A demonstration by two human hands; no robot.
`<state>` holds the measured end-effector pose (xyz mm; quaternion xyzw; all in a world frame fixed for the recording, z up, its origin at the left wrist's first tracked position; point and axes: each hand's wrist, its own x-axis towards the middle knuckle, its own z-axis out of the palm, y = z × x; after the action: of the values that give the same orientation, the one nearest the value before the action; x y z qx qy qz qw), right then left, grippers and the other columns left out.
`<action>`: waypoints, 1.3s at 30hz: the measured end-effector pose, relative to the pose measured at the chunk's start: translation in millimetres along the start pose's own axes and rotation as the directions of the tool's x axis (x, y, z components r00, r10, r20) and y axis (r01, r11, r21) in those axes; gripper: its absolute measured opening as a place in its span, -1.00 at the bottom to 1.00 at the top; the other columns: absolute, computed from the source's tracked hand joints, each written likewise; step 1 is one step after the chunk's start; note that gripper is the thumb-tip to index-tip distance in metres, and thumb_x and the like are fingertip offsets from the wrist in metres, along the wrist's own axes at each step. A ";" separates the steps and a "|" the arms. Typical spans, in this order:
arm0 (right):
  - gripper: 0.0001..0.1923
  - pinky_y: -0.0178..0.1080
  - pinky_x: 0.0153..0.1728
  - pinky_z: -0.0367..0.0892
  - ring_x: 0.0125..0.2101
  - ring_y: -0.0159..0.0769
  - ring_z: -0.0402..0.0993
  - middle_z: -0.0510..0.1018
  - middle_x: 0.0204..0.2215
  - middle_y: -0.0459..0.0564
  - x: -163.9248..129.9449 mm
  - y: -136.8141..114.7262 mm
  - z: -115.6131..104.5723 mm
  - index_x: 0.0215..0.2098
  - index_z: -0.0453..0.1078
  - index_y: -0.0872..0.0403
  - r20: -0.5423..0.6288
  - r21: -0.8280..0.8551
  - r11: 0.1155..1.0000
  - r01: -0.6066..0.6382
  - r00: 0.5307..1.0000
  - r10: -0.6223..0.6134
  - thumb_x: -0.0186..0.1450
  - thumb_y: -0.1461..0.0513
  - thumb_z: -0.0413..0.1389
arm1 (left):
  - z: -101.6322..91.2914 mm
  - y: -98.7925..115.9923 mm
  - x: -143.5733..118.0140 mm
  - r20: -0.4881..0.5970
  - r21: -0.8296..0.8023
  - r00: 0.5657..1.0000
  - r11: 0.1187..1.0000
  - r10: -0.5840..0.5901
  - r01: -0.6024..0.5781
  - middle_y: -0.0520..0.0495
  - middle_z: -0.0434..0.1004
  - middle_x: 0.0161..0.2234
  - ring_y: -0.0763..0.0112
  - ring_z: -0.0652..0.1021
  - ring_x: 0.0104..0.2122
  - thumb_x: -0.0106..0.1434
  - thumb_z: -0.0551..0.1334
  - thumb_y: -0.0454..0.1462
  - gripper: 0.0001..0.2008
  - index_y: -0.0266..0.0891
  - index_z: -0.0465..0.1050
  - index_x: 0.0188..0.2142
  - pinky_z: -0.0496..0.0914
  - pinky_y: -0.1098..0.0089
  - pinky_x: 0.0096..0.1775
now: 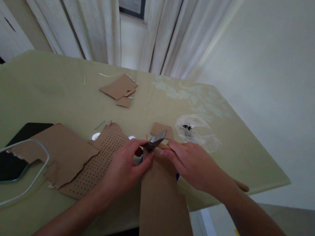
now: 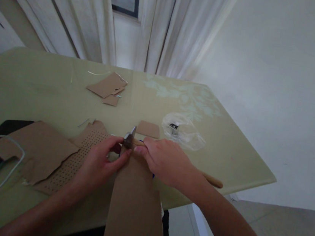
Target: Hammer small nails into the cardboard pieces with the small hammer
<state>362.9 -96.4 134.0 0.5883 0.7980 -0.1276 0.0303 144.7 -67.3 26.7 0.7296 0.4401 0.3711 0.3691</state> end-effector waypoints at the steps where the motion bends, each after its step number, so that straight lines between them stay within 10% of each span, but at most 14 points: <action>1: -0.60 -0.16 -0.29 0.14 -0.25 -0.09 0.63 0.71 -0.22 0.12 0.1 0.4 -0.2 -0.08 0.50 0.09 -0.007 0.017 1.000 -0.005 1.000 0.005 0.71 0.08 -0.08 | 0.1 -0.1 -0.1 -0.007 0.002 1.000 1.000 -0.003 0.003 -0.07 0.69 -0.19 0.25 0.63 -0.26 0.43 0.35 -0.17 -0.77 -0.14 0.61 0.03 0.48 0.24 -0.16; 11: -0.63 -0.19 -0.29 0.13 -0.30 -0.15 0.60 0.70 -0.26 0.07 -0.5 4.2 -1.4 -0.10 0.50 0.08 -0.037 0.085 0.996 0.022 0.999 -0.019 0.69 0.09 -0.06 | -0.8 1.5 -0.6 -0.004 -0.013 0.999 0.999 -0.044 0.044 -0.07 0.69 -0.17 0.25 0.63 -0.25 0.42 0.36 -0.14 -0.71 -0.16 0.62 0.07 0.49 0.25 -0.18; 18: -0.61 -0.22 -0.30 0.11 -0.40 -0.25 0.43 0.53 -0.44 -0.09 32.3 30.0 2.3 -0.27 0.38 0.02 -0.368 0.273 0.961 -0.039 0.919 0.142 0.66 0.02 0.01 | -1.3 0.5 1.6 0.020 -0.129 0.986 0.977 -0.166 0.168 -0.04 0.68 -0.28 0.29 0.61 -0.37 0.37 0.39 -0.03 -0.67 -0.12 0.68 0.02 0.50 0.30 -0.32; 39: -0.64 -0.14 -0.17 0.33 -0.13 0.01 0.67 0.75 -0.11 0.13 74.8 72.1 92.3 0.07 0.55 0.07 -0.256 0.258 0.917 -0.304 0.894 0.368 0.61 -0.02 0.11 | -3.6 0.8 0.5 0.039 -0.303 0.917 0.870 -0.396 0.388 -0.03 0.68 -0.35 0.31 0.63 -0.36 0.29 0.46 -0.04 -0.76 -0.15 0.67 -0.27 0.49 0.40 -0.33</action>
<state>398.8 -29.0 17.9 0.7301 0.6607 -0.1137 -0.1319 142.1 -66.3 29.1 0.5548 0.5208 0.3608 0.5392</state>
